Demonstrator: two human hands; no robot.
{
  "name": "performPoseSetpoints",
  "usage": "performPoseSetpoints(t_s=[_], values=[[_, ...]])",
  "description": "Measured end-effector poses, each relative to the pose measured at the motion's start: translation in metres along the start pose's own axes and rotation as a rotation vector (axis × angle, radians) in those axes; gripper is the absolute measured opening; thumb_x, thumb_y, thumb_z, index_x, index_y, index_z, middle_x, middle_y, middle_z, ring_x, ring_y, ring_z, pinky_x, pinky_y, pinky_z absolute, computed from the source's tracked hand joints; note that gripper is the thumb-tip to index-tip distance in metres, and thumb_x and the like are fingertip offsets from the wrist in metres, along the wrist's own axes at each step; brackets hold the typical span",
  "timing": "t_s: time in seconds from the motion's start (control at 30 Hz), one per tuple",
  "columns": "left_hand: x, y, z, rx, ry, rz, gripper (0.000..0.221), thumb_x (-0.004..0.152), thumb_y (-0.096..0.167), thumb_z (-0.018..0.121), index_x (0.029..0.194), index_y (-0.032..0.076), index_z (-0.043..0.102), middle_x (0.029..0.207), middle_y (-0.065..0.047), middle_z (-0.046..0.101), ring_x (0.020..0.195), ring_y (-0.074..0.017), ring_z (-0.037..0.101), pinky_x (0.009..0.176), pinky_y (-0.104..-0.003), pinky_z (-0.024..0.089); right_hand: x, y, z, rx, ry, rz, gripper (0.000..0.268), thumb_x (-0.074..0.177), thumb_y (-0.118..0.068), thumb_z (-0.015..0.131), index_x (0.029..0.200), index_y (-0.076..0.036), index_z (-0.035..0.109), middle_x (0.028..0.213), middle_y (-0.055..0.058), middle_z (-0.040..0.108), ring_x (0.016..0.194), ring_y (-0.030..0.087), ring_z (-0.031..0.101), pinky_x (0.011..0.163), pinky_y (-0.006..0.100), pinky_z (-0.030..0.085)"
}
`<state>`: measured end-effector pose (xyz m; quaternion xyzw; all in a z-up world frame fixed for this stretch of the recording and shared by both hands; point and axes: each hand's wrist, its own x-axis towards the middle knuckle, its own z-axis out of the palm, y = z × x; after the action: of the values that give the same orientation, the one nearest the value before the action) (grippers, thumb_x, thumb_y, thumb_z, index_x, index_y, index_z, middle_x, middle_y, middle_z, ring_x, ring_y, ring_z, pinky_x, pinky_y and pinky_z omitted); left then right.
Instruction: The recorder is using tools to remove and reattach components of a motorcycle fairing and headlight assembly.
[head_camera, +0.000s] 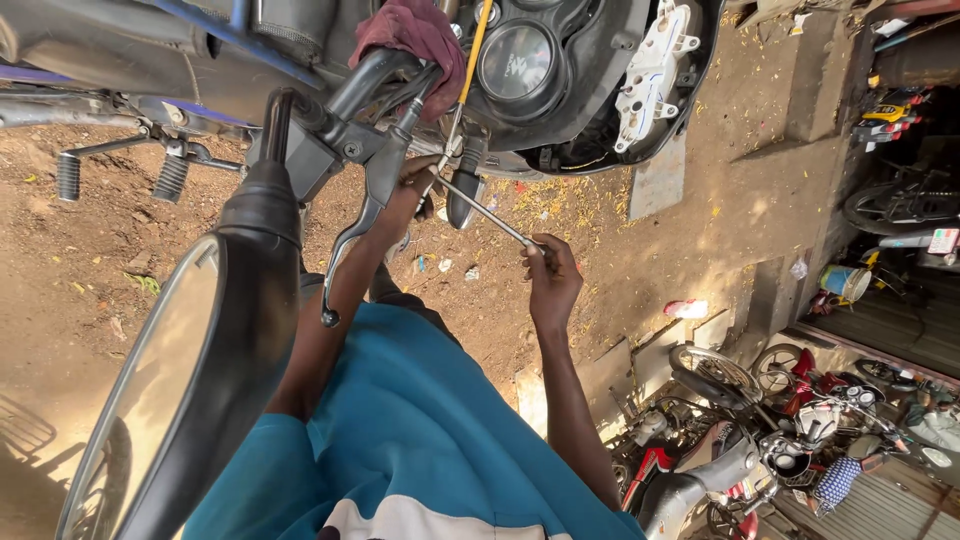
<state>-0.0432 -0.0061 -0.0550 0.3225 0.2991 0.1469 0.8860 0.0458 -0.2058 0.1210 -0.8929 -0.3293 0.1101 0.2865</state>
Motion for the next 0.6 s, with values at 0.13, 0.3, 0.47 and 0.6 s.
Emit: performPoseSetpoints(t_s=[0.13, 0.3, 0.47, 0.6], values=[[-0.011, 0.002, 0.032, 0.075, 0.121, 0.131, 0.032, 0.102, 0.012, 0.061, 0.131, -0.001, 0.067, 0.075, -0.005, 0.067, 0.045, -0.0088, 0.051, 0.039, -0.028, 0.04, 0.0, 0.066, 0.018, 0.445, 0.066, 0.329, 0.018, 0.103, -0.012, 0.064, 0.118, -0.003, 0.068, 0.096, 0.006, 0.076, 0.078, 0.009, 0.068, 0.063, 0.025, 0.055], [-0.014, 0.026, 0.061, 0.298, 0.199, 0.272, 0.033, 0.099, 0.008, 0.057, 0.128, -0.001, 0.069, 0.068, -0.004, 0.065, 0.045, -0.007, 0.055, 0.039, -0.028, 0.042, 0.016, 0.111, 0.04, 0.702, 0.084, 0.533, 0.018, 0.103, -0.014, 0.064, 0.118, -0.005, 0.069, 0.099, 0.007, 0.075, 0.074, 0.01, 0.066, 0.062, 0.026, 0.055], [-0.003, 0.02, 0.067, 0.443, 0.303, 0.259, 0.031, 0.098, 0.012, 0.062, 0.125, 0.001, 0.072, 0.065, -0.01, 0.065, 0.046, -0.0127, 0.056, 0.05, -0.033, 0.047, 0.021, 0.124, 0.051, 0.792, -0.022, 0.6, 0.02, 0.104, -0.02, 0.063, 0.12, -0.008, 0.067, 0.104, 0.006, 0.076, 0.077, 0.01, 0.067, 0.064, 0.025, 0.053], [0.005, 0.004, 0.067, 0.534, 0.338, 0.403, 0.029, 0.097, 0.01, 0.063, 0.122, 0.0, 0.073, 0.073, -0.01, 0.069, 0.056, -0.0152, 0.06, 0.056, -0.035, 0.05, 0.024, 0.137, 0.065, 0.803, -0.056, 0.618, 0.023, 0.103, -0.021, 0.063, 0.122, -0.009, 0.066, 0.106, 0.006, 0.076, 0.078, 0.01, 0.068, 0.066, 0.026, 0.053]])
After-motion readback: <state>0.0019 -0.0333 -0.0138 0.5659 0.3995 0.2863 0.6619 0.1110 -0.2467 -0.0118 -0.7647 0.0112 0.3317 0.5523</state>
